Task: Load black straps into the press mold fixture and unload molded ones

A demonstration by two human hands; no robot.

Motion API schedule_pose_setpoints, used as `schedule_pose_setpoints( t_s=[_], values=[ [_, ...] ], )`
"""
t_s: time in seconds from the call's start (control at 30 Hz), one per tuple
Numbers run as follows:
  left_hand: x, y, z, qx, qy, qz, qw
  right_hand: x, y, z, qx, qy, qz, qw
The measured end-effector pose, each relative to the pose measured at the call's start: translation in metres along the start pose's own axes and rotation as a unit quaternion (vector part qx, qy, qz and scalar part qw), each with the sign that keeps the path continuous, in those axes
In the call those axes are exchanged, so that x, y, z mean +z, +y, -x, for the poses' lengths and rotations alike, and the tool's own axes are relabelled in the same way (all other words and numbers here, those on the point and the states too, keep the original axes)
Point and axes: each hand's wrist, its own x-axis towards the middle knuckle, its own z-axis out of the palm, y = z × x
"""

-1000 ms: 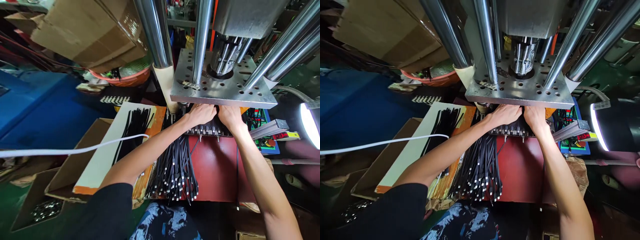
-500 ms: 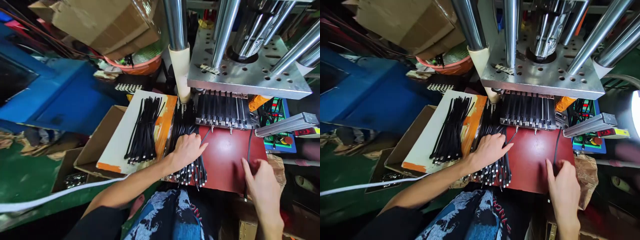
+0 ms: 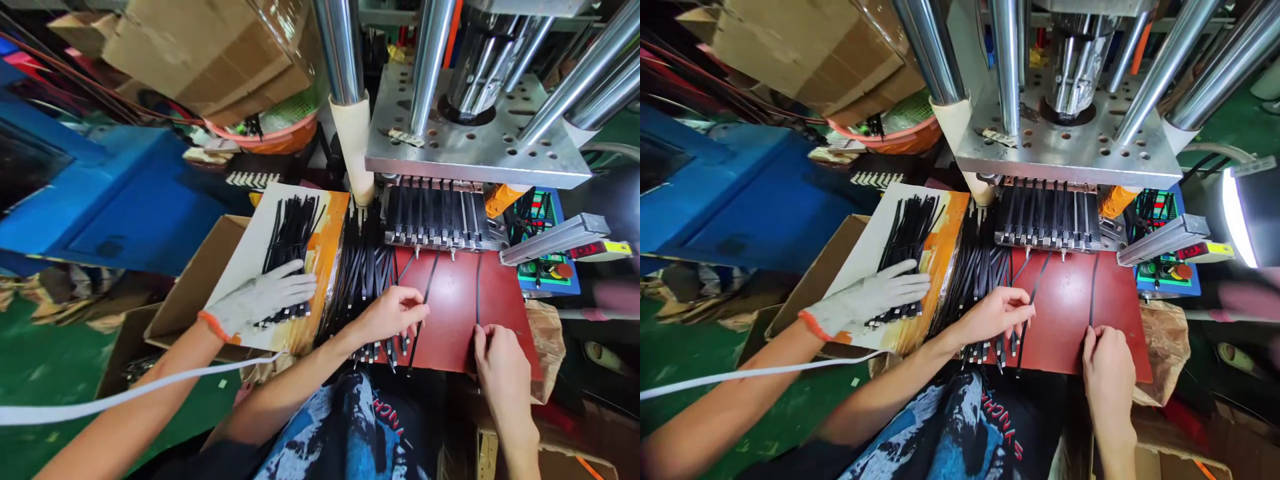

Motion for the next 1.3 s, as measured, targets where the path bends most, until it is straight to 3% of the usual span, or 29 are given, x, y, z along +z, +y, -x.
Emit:
schedule_pose_setpoints(
  t_s=[0.1,0.2,0.3,0.4,0.47,0.6,0.67,0.8,0.97,1.13,1.3],
  values=[
    [0.026,-0.01,-0.003,-0.018,-0.031,0.029,0.999,-0.012,-0.004,0.007,-0.006,-0.035,-0.162,0.986],
    [0.044,-0.014,-0.007,0.0,-0.026,0.108,0.994,-0.028,-0.019,0.025,-0.011,-0.111,-0.328,0.938],
    [0.052,-0.012,-0.005,0.008,-0.012,0.187,0.982,-0.042,-0.034,0.038,-0.046,-0.195,-0.396,0.896],
    [0.054,-0.009,0.01,0.006,-0.035,0.159,0.987,-0.052,-0.039,0.032,-0.069,-0.263,-0.425,0.863],
    [0.057,-0.011,0.022,0.011,-0.041,0.111,0.993,-0.053,-0.042,0.021,-0.047,-0.248,-0.468,0.847],
    [0.061,-0.011,0.039,0.017,-0.033,-0.022,0.999,-0.042,-0.057,0.006,0.054,-0.128,-0.542,0.829],
    [0.056,-0.003,0.038,0.032,-0.017,-0.073,0.997,-0.035,-0.065,0.005,0.068,-0.089,-0.549,0.829],
    [0.037,0.032,0.019,0.122,0.061,-0.065,0.988,-0.027,-0.071,0.015,0.035,-0.05,-0.539,0.84],
    [0.023,0.067,-0.004,0.245,0.035,-0.112,0.962,-0.021,-0.069,0.024,-0.004,-0.022,-0.508,0.861],
    [0.024,0.069,-0.004,0.221,0.043,-0.097,0.97,-0.023,-0.054,0.023,-0.024,0.063,-0.471,0.88],
    [0.024,0.067,-0.002,0.2,0.028,-0.046,0.978,-0.038,-0.04,0.017,-0.059,0.019,-0.513,0.856]
  ],
)
